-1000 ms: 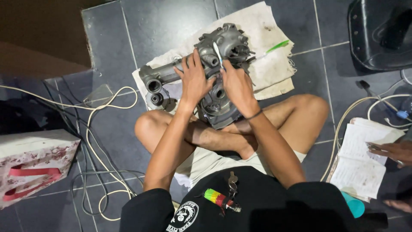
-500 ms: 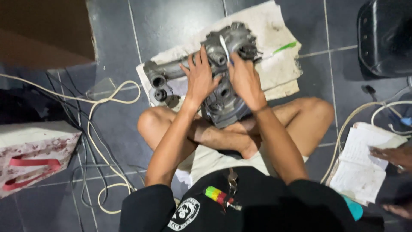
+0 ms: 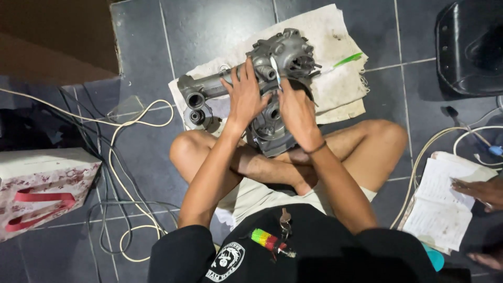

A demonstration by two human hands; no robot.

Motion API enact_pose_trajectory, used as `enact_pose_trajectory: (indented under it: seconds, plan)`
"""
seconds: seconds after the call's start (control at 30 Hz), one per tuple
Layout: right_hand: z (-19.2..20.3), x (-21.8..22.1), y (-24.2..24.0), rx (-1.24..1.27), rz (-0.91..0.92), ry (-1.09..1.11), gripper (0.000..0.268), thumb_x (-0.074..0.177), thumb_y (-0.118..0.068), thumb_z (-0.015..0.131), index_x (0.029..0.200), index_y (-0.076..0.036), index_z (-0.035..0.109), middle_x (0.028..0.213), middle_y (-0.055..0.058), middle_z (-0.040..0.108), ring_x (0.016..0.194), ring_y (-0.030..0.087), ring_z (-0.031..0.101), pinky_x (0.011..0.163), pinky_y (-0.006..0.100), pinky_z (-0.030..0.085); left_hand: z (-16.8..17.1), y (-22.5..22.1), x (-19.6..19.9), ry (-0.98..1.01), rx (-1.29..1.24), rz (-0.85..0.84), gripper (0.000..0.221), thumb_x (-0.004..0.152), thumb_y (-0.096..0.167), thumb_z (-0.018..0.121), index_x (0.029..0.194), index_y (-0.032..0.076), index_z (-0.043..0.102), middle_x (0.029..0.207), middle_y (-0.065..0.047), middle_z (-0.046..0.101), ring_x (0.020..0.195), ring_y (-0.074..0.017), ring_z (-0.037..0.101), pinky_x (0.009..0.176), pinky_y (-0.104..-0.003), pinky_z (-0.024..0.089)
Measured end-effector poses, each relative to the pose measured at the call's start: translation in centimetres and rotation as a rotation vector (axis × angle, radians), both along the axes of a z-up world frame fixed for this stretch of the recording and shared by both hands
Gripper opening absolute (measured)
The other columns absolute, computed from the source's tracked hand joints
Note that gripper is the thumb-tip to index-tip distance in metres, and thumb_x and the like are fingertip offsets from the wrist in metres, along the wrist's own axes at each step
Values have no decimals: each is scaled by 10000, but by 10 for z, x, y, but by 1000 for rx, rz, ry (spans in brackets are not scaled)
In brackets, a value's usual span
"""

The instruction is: Cleaning a motorcycle engine casing using a toothbrush and a cloth while sitting on the floor.

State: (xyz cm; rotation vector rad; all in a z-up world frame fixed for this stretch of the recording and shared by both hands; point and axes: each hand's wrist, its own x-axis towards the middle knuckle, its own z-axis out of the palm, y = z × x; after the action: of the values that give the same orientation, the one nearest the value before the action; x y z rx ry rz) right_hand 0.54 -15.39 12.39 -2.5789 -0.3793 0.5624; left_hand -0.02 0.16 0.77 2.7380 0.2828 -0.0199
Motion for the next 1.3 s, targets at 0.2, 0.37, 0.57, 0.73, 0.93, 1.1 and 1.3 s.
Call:
enact_pose_trajectory:
  seconds: [0.2,0.37,0.57,0.73,0.93,1.1,1.3]
  plan:
    - [-37,37,12,139,-69,-56,273,1058,-243,453,1253,-129,606,922,331,724,934,522,714,779,646,550,-1,-2,0,1,20,-1,1157,773,351,916,1591,-67,212,1492,-281,427,1410,-557,333,1052,-893,207]
    - [2,5,1,60,-17,-12,299,1069,-231,432,1298,-125,593,917,350,714,923,531,714,799,640,558,10,-3,-4,11,10,-4,1138,785,334,906,1591,-74,215,1487,-283,435,1410,-549,337,1059,-888,199]
    - [-28,35,2,161,43,-280,188,1008,-145,565,1129,-11,616,780,283,692,693,526,660,606,591,509,-7,-1,-2,-105,79,-14,1165,760,430,898,1538,-110,219,1445,-296,460,1345,-527,425,994,-859,277]
    - [-15,89,-20,-139,276,-423,167,996,-180,599,1097,-68,669,751,218,702,578,449,663,495,535,498,-1,1,3,-78,31,1,1219,741,439,926,1557,-95,194,1482,-299,461,1382,-530,410,1017,-878,246]
    - [-39,139,-14,-386,413,-1007,196,952,-296,620,877,-243,793,727,65,700,510,258,616,509,393,427,1,0,2,-74,12,41,1216,729,462,940,1558,-67,227,1499,-256,459,1403,-492,391,1055,-846,226]
    - [-16,157,-14,-395,558,-885,228,903,-335,691,772,-168,774,654,102,693,450,288,627,436,381,411,3,-1,-2,-89,6,48,1229,693,457,965,1549,-64,253,1495,-253,475,1408,-509,396,1050,-856,237]
    - [-79,190,42,-493,608,-861,262,913,-251,618,715,-170,770,723,121,751,502,298,671,470,424,424,4,4,3,-113,-20,56,1206,683,420,962,1552,-40,266,1490,-243,472,1407,-493,393,1067,-839,235]
